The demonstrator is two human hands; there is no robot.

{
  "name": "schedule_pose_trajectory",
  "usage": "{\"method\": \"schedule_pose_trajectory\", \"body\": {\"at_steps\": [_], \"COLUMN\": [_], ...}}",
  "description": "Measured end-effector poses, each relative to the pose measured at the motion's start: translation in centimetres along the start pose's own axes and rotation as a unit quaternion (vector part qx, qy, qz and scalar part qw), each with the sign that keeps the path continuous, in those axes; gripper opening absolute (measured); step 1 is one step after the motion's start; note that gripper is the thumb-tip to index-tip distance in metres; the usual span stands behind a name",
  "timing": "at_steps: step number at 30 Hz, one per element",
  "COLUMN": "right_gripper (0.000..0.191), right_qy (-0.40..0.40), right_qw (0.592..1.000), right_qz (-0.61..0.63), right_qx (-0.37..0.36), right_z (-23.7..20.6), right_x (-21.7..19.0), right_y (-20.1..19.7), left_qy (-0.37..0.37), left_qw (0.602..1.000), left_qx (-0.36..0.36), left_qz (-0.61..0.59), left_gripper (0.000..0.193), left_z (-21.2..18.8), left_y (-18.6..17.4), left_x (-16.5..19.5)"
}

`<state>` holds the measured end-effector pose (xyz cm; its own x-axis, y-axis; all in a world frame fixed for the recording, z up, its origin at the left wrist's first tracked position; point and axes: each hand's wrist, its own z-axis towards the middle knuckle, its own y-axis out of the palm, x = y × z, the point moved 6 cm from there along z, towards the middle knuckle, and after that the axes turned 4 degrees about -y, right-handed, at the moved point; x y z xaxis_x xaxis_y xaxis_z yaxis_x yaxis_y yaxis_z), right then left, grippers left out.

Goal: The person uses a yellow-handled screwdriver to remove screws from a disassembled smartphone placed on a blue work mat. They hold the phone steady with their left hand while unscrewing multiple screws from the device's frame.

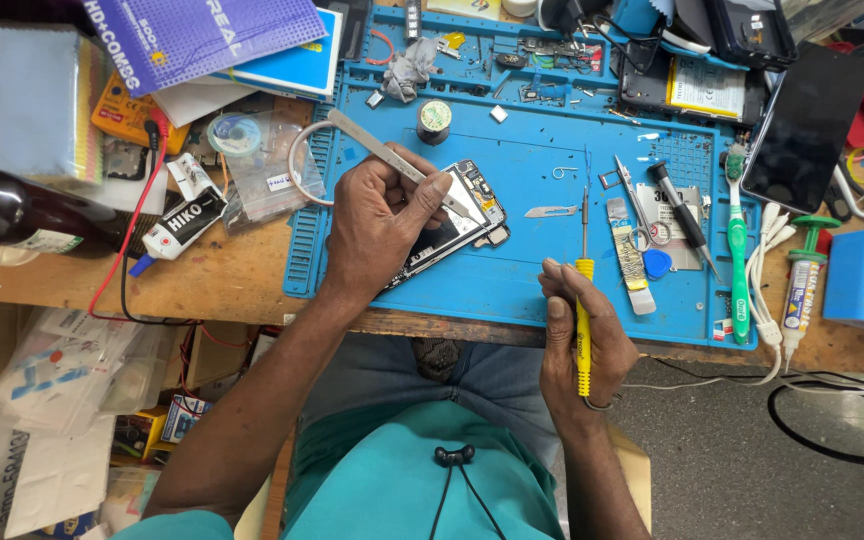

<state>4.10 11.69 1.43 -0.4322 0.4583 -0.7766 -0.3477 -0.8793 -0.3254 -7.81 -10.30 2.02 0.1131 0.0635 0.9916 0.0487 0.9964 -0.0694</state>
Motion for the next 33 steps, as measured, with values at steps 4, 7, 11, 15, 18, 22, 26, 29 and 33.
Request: {"method": "schedule_pose_trajectory", "body": {"at_steps": [4,7,11,15,18,22,26,29,33], "right_gripper": [0.027,0.027,0.027,0.027,0.027,0.028,0.027,0.027,0.028], "right_qy": [-0.009,-0.019,-0.025,-0.026,-0.025,-0.031,-0.027,-0.028,-0.026], "right_qw": [1.0,1.0,0.999,0.999,0.999,0.999,0.999,0.999,0.999], "right_qz": [-0.011,-0.015,-0.033,-0.039,-0.04,-0.031,-0.03,-0.028,-0.027], "right_qx": [0.001,-0.004,-0.007,-0.009,-0.007,-0.009,-0.007,-0.008,-0.011], "right_z": [0.13,0.24,0.23,0.28,0.31,0.41,0.43,0.48,0.29], "right_x": [-0.16,-0.17,-0.1,-0.12,-0.21,-0.28,-0.23,-0.16,0.04], "right_y": [-0.15,-0.15,-0.05,-0.14,-0.14,-0.07,-0.07,-0.1,-0.13], "left_qy": [-0.005,-0.016,-0.013,-0.011,-0.014,-0.013,-0.013,-0.011,-0.011], "left_qw": [1.0,1.0,0.999,0.999,0.999,0.999,0.999,0.999,0.999], "left_qx": [-0.008,-0.012,-0.016,-0.016,-0.016,-0.012,-0.013,-0.012,-0.014], "left_qz": [0.01,0.018,0.027,0.029,0.033,0.035,0.031,0.032,0.031], "left_gripper": [0.021,0.022,0.021,0.022,0.022,0.022,0.022,0.022,0.022], "left_z": [0.13,0.21,0.29,0.37,0.4,0.4,0.4,0.41,0.31], "left_y": [0.35,0.53,0.61,0.61,0.6,0.54,0.52,0.51,0.6], "left_x": [-0.05,-0.27,-0.39,-0.46,-0.47,-0.33,-0.17,-0.11,-0.27]}}
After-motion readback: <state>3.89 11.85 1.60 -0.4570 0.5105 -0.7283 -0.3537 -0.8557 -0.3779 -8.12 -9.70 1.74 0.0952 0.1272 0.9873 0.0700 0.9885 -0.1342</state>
